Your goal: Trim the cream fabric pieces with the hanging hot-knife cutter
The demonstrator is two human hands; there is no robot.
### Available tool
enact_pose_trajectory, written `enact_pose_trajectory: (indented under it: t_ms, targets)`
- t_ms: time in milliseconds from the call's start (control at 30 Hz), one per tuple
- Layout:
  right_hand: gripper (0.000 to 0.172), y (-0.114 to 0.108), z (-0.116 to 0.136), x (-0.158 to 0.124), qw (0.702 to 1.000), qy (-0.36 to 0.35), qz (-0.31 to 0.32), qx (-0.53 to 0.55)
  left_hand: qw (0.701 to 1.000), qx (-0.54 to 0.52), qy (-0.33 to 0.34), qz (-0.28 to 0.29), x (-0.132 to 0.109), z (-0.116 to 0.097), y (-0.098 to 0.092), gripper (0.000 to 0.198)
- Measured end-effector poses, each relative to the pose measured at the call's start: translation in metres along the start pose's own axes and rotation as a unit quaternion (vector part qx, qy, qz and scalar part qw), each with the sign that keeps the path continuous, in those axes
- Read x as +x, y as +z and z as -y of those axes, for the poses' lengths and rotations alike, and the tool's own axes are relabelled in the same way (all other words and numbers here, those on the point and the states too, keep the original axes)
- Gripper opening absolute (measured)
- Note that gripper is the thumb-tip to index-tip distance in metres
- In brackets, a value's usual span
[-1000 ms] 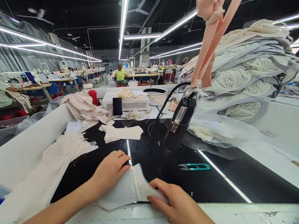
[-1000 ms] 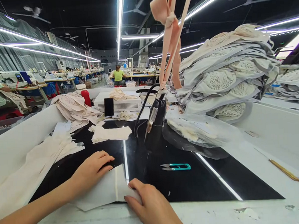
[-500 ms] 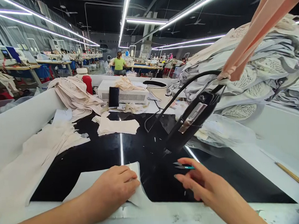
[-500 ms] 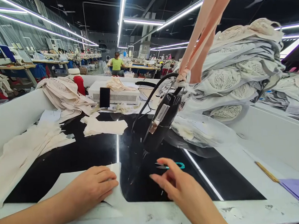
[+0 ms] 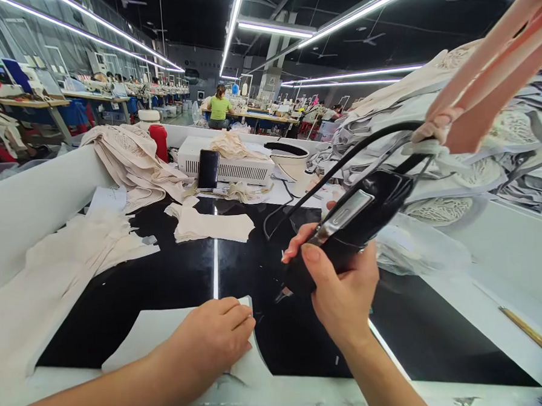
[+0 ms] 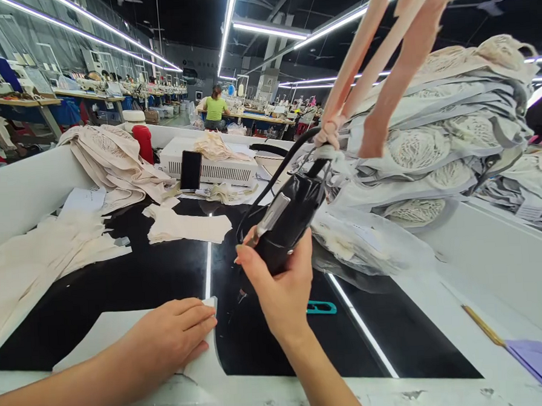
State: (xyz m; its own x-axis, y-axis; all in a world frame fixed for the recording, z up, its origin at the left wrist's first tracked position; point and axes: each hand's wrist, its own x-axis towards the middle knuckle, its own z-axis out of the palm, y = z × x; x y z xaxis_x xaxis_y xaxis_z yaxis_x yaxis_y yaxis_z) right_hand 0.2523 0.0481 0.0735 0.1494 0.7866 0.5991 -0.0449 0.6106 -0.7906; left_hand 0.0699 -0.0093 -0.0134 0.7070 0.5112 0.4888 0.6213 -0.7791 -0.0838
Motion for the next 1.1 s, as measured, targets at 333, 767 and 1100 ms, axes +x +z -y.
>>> enact_pose_trajectory:
  t_ms: [333,767,1100]
  targets:
    - [0.04,0.026,-0.027,-0.004,0.992,0.014,-0.025,0.122,0.997,0.033,-0.029,-0.069,-0.011,-0.015,0.015,0.025]
    - [0.041,0.03,-0.018,-0.004,0.986,0.045,-0.015,0.16,0.995,0.007,-0.053,-0.081,-0.012,-0.018,0.014,0.024]
    - [0.039,0.033,-0.021,-0.008,0.986,0.051,-0.015,0.159,0.993,-0.004,-0.066,-0.096,-0.01,-0.017,0.01,0.025]
